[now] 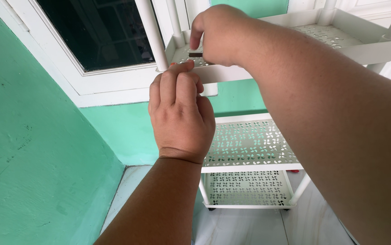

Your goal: The person removes several boxes and containers from a white plastic shelving unit and places them on the floor. Then the person disassembles the shelving unit by removing the shelves and vertical poles, leaving the frame empty.

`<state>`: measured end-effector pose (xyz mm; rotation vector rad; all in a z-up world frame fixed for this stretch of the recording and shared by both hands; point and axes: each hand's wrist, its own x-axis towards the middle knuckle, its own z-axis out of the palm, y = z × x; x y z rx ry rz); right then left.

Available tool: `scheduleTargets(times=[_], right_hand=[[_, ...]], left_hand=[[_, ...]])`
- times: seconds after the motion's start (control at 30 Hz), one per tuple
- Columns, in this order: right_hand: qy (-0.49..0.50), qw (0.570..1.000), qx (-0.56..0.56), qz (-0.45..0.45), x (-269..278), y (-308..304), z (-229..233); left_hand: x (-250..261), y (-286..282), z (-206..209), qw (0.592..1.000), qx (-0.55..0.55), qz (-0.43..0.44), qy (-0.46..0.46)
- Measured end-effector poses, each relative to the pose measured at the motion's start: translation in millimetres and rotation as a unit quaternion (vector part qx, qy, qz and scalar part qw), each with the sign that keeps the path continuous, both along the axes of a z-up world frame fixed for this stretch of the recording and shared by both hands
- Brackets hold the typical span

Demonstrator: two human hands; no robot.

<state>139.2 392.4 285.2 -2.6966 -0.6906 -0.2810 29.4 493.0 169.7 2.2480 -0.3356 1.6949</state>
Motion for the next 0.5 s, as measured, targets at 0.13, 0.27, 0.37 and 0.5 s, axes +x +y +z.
scheduleTargets(times=[0.13, 0.27, 0.37, 0.5], right_hand=[[-0.310, 0.928, 0.194, 0.071, -11.1, -33.5, -20.1], [-0.446, 0.831, 0.309, 0.126, -66.3, -89.2, -99.9], [-0.299, 0.903, 0.294, 0.090, -101.5, -121.0, -175.4], [-0.151, 0.978, 0.146, 0.000, -122.7, -184.8, -262.8]], left_hand=[[-0.3, 0.3, 1.1, 1.000, 0.006, 0.000, -0.012], [-2.9, -9.5, 0.3, 1.000, 0.002, 0.009, -0.019], [-7.1, -25.4, -6.3, 1.000, -0.010, 0.022, -0.007], [-9.0, -45.5, -3.6, 0.997, -0.036, 0.068, 0.015]])
